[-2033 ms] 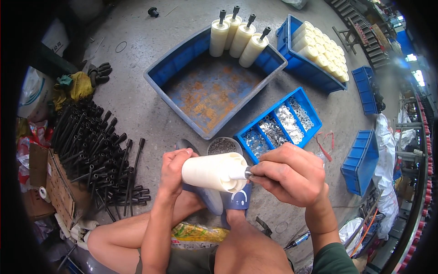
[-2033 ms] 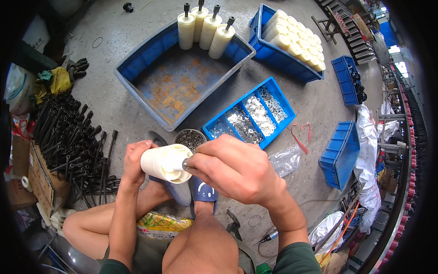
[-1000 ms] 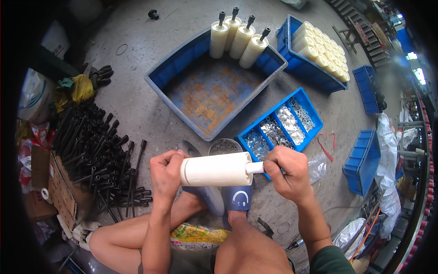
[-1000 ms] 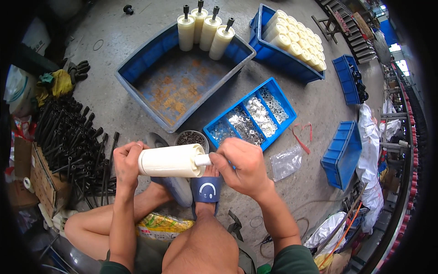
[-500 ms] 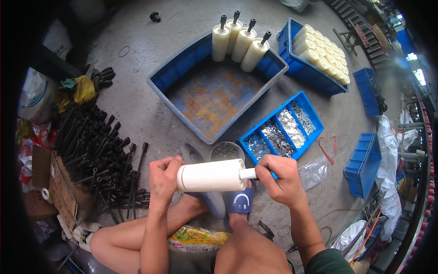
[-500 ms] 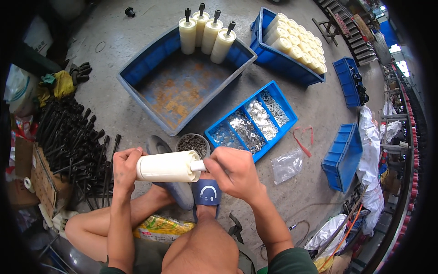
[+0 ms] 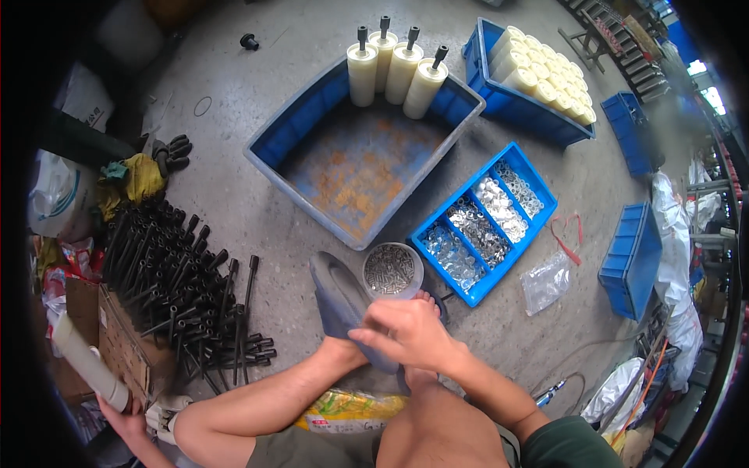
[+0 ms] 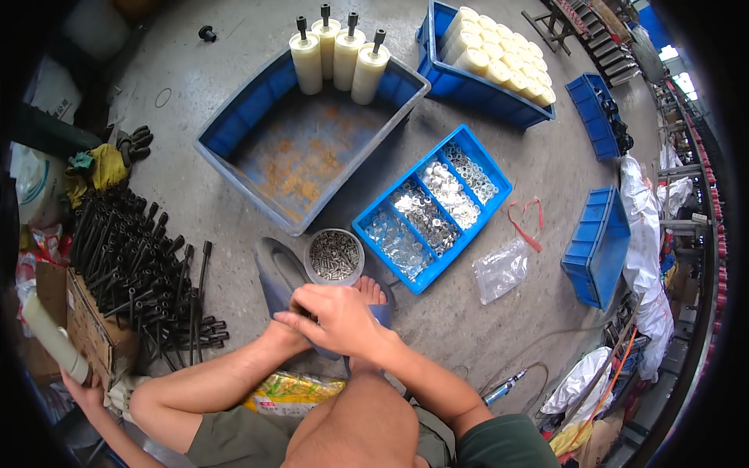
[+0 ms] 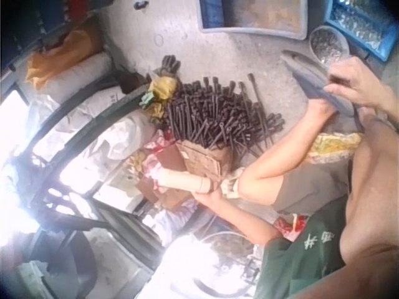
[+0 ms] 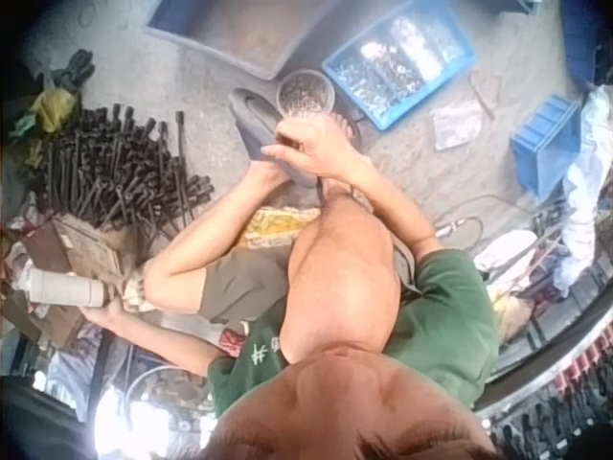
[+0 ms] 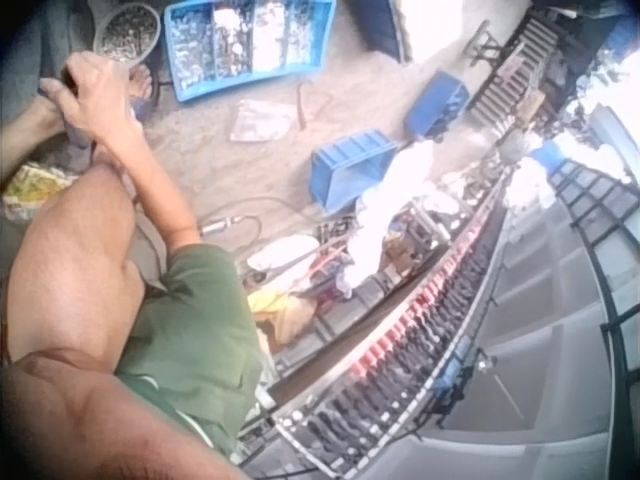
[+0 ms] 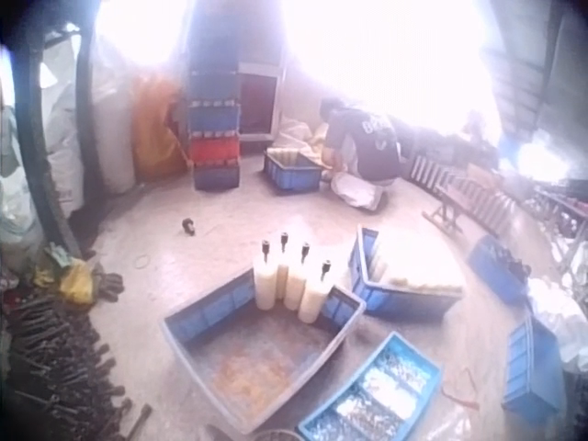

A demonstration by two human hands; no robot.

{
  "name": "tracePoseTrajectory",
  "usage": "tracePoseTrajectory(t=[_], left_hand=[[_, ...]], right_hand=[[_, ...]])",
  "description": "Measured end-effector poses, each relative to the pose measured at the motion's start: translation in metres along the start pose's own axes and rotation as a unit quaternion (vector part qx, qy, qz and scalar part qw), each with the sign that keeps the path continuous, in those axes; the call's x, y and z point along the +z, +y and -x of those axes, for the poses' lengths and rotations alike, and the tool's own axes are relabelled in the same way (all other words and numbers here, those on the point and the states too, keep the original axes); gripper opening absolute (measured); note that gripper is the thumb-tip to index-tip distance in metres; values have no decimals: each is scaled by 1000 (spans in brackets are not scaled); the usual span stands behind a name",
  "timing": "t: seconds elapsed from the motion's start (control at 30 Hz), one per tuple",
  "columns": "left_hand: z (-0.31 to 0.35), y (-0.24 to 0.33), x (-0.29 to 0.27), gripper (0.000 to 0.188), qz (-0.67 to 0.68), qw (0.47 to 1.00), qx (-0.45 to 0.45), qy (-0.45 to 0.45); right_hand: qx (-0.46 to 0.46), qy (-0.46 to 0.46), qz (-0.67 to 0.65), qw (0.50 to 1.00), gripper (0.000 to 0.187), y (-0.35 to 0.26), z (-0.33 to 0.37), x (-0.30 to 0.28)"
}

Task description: The person assembles plastic cylinders onto metal shafts by hand. They pick up a white cylinder, insert a metal rod through it, and secure it with small metal components retrieved from a blue tray.

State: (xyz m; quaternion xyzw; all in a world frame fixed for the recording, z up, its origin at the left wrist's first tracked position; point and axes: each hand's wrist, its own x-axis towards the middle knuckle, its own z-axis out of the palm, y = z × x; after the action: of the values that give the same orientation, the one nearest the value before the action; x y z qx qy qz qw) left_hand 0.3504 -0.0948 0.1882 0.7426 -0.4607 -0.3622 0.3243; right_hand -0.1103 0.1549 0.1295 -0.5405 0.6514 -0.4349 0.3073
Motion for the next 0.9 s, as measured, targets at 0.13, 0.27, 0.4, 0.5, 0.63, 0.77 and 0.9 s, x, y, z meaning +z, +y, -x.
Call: tracePoseTrajectory(t=[0.13,0.27,0.4,0.5,0.63,0.77,0.9], left_hand=[[16,-45,15,29,-134,990,-37,-36],[21,-87,34,30,-182,980,-55,-61],[19,-95,21,32,-225,972,-55,-44],[-6,-111,-5,33,-250,966,-64,-5],[-58,-117,-125,35,-307,937,-80,149],[-93,-87,-219,36,-326,904,-24,274],[-5,-13,-44,41,-28,977,94,191]], right_hand=[[4,-33,28,999,29,5,1,7],[26,-69,78,994,27,11,-3,3],[38,-40,20,998,26,46,-38,-12],[130,110,-13,985,31,83,-86,-40],[151,270,38,950,52,125,-162,-67],[304,353,-100,880,84,171,-250,-84],[462,487,-157,724,91,220,-290,-84]])
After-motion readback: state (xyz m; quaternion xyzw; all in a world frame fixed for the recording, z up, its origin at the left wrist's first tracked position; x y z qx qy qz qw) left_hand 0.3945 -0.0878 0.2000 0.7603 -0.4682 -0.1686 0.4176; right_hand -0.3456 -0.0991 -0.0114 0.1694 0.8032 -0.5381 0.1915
